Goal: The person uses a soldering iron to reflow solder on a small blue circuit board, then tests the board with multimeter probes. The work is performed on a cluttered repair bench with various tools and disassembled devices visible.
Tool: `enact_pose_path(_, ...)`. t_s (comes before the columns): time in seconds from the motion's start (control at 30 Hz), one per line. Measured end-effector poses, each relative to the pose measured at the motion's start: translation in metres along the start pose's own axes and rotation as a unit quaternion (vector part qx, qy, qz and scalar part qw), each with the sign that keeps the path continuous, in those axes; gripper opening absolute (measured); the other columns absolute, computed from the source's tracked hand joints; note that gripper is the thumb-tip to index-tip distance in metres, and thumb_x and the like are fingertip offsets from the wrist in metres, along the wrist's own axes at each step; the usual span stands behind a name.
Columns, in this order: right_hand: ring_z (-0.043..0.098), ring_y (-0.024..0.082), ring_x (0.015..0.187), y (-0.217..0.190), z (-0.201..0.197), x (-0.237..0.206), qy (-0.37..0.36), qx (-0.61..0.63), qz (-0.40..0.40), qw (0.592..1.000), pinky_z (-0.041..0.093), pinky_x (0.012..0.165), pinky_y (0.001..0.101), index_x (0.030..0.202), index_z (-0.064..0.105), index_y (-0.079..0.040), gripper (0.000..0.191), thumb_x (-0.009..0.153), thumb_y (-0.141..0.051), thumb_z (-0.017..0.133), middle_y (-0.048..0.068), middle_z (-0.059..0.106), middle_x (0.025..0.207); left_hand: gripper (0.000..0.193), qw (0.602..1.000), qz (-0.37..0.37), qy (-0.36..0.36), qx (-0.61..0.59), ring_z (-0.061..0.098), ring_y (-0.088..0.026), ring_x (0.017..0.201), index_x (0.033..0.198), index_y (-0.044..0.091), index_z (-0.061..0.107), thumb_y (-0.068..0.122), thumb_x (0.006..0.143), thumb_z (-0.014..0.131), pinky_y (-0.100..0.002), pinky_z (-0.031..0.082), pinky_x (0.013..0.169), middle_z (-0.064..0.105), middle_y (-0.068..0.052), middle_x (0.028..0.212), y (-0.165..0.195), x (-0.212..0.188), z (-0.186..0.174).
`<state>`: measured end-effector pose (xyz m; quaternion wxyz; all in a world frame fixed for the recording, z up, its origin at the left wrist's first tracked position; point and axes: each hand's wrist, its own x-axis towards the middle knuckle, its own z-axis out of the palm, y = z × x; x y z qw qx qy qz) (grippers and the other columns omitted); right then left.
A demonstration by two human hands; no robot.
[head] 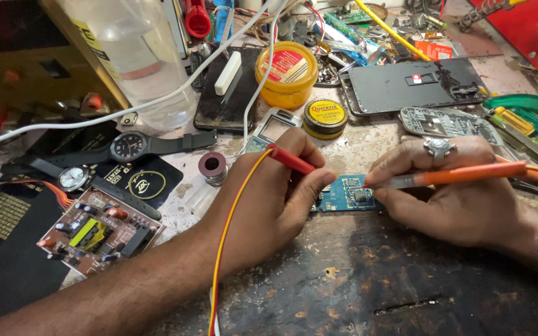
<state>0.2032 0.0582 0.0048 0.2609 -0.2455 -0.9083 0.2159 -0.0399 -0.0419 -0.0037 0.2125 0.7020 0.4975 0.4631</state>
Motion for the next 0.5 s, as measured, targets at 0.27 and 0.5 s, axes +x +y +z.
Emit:
enact_pose_path(0.27, 0.075, 0.008, 0.07, -0.012, 0.002, -0.003, 0.022, -0.065, -0.034, 0.997, 0.062, 0.063, 0.0239, 0.095, 0.078, -0.009, 0.02, 0.076, -0.012, 0.077, 0.002, 0.079, 0.087, 0.021, 1.0, 0.011, 0.002, 0.005, 0.064, -0.021, 0.059, 0.102, 0.003, 0.057, 0.021, 0.099, 0.068, -0.037, 0.047, 0.054, 0.064, -0.01, 0.07, -0.001, 0.0, 0.001)
enact_pose_path(0.5, 0.076, 0.008, 0.07, -0.02, 0.005, 0.006, 0.006, -0.033, 0.035, 0.999, 0.064, 0.064, 0.0248, 0.086, 0.077, -0.01, 0.013, 0.073, -0.011, 0.078, 0.002, 0.082, 0.084, 0.022, 1.0, 0.02, 0.003, 0.011, 0.063, -0.023, 0.059, 0.102, 0.003, 0.057, 0.021, 0.099, 0.068, -0.038, 0.047, 0.055, 0.064, -0.011, 0.071, -0.003, 0.0, 0.001)
